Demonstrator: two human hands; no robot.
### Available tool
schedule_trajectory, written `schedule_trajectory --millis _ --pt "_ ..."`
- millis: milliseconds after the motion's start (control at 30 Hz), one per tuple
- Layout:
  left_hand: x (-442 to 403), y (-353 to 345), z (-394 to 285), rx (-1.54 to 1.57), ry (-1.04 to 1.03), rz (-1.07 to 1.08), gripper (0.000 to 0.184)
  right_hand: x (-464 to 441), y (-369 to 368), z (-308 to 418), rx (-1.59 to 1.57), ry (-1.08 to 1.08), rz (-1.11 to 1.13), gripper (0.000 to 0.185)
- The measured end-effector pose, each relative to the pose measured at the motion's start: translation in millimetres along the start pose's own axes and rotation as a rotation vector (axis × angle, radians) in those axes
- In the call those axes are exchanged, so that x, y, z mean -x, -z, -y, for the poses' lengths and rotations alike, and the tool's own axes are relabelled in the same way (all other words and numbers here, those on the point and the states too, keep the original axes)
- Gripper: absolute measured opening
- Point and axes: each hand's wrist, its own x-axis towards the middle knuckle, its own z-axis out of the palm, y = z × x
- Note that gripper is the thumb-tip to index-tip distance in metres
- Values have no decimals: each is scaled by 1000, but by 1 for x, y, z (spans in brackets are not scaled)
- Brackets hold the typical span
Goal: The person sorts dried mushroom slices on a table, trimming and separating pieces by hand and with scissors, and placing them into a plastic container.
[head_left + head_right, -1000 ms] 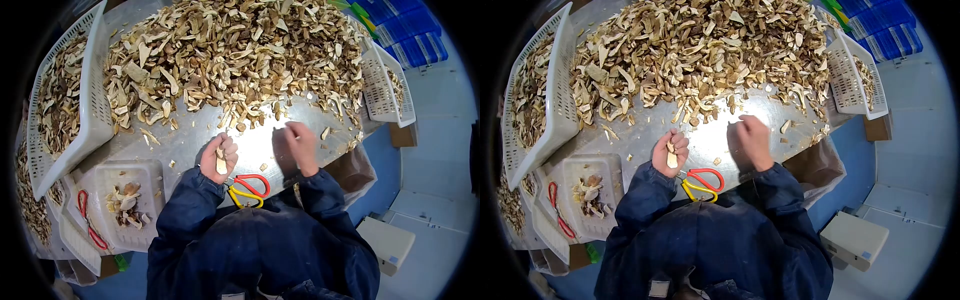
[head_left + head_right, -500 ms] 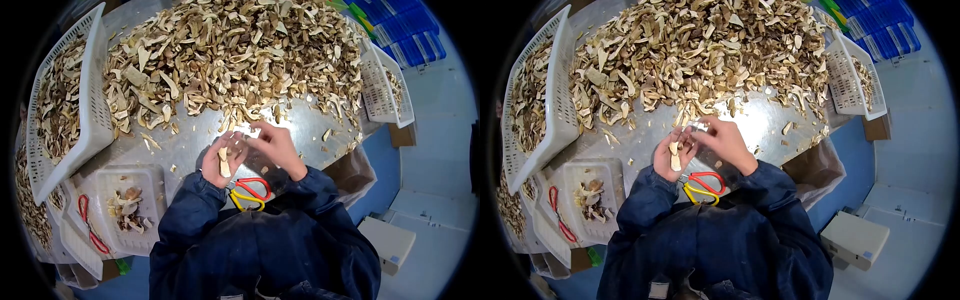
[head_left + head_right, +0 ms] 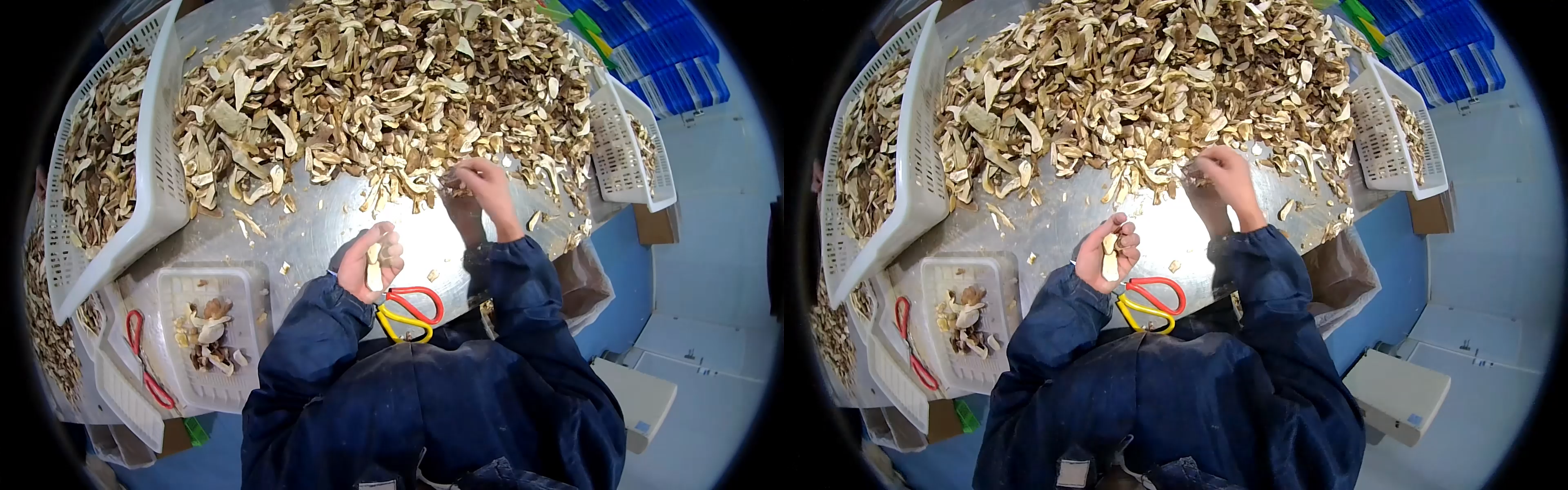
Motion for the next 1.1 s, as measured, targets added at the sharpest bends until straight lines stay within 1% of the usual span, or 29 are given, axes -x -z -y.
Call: schedule_trajectory --millis 33,67,133,167,233,267,300,367,433,467,500,567,633,700,733,833,933,1033,1067,1100 --pt "0 0 0 0 2 7 12 4 8 0 -184 -58 -17 15" --pt "-1 4 0 18 16 53 13 8 16 -3 -469 -37 42 13" --pt "-4 11 -1 52 48 148 16 17 18 2 -713 -220 65 11" --pt "-4 9 0 1 21 48 18 21 17 7 -836 -309 77 11" --pt "-1 0 4 -103 -44 -153 21 29 6 17 -638 -366 113 11" --pt "-1 -9 5 -105 -63 -159 22 36 1 33 -588 -316 217 16" --pt "-1 -18 8 -106 -81 -169 23 44 -8 47 -601 -272 320 20" --pt "0 -29 10 -112 -97 -192 23 49 -22 67 -522 -212 377 20" --pt "1 -34 11 -121 -94 -221 21 39 -31 52 19 -74 169 18" --pt "0 -25 10 -84 -73 -202 19 34 -34 47 288 -1 61 17" --pt "-4 -6 9 -46 -57 -183 17 33 -36 44 347 1 42 17" --pt "-2 4 5 -23 -33 -118 14 34 -41 42 462 1 16 17" --pt "-1 7 3 -56 -6 -20 11 27 -43 39 517 106 -35 12" --pt "0 1 4 -59 14 -57 11 18 -44 38 560 245 -81 9" --pt "0 1 4 -60 20 -72 11 14 -46 38 561 205 -30 11" --pt "0 1 3 -73 14 -91 11 8 -49 39 660 231 64 11" --pt "0 3 2 -70 -7 -88 13 11 -44 42 666 208 116 12" --pt "-1 9 0 -98 -11 -83 18 10 -34 24 567 173 56 11" --pt "-1 10 0 -113 -10 -83 20 10 -30 24 491 121 20 13" --pt "-2 9 2 -118 -27 -103 22 12 -28 24 389 62 29 14"
